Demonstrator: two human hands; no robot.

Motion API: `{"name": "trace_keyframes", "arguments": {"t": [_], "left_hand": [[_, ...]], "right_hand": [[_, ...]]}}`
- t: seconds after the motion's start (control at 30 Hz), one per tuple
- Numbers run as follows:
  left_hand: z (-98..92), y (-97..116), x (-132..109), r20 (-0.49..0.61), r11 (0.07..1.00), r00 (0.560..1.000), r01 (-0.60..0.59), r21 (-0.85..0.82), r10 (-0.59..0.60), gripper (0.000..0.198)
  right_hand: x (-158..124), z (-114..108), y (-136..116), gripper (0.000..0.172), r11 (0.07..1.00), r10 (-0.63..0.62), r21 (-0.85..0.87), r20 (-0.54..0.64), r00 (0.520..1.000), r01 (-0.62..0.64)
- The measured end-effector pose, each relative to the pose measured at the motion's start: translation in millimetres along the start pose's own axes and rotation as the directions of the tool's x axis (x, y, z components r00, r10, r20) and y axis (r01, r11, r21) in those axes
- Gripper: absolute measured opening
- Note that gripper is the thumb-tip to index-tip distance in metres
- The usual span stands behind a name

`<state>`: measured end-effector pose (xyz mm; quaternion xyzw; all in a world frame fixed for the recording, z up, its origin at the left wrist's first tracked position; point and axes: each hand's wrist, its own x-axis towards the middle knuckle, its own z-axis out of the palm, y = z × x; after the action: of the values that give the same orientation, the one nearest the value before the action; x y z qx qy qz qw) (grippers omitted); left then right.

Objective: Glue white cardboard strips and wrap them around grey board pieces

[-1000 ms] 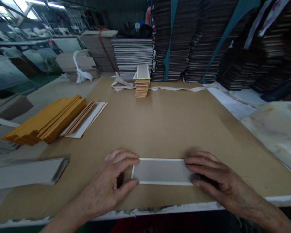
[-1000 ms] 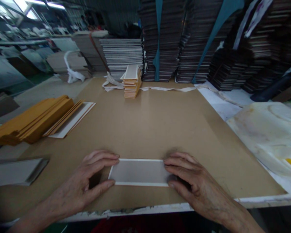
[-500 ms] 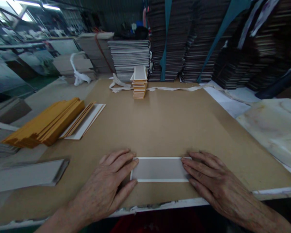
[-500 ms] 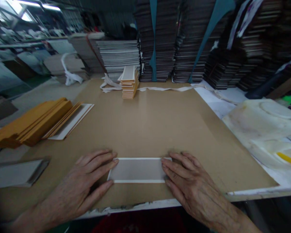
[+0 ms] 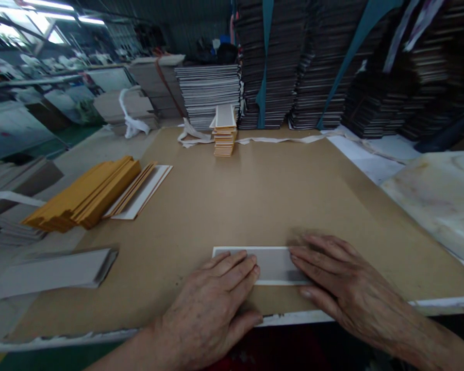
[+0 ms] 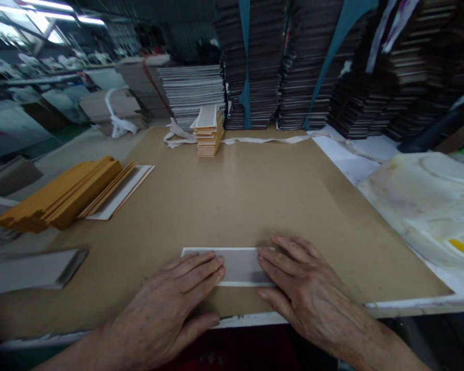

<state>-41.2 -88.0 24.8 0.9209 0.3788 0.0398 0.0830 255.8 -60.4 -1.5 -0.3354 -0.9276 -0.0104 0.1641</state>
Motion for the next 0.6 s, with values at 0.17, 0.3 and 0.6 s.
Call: {"name": "trace_keyframes", "arguments": {"t": [0.17,0.3,0.6], "left_hand": [[-1.4,-3.7,-0.1,-0.019,1.0,1.0,0.005,-0.025,-0.006,0.056],[-0.8,-4.8,0.6,-0.019,0.999,1.0,-0.001,-0.044,0.0,0.056],[-4.8,-9.2,-9.4,-0.023,0.989,1.0,-0.005,-0.147,0.001,0.06]], "right_hand": [[-23.8,2.7,11.9,0.047,0.999,0.041,-0.001,-0.033,0.999,-0.042],[-36.8,-8.2,26.9,0.048,0.972,0.217,0.104,-0.035,0.976,-0.212],[-14.4,0.5,-8.2,0.074,1.0,-0.03,0.007,0.08,0.996,0.029]]}}
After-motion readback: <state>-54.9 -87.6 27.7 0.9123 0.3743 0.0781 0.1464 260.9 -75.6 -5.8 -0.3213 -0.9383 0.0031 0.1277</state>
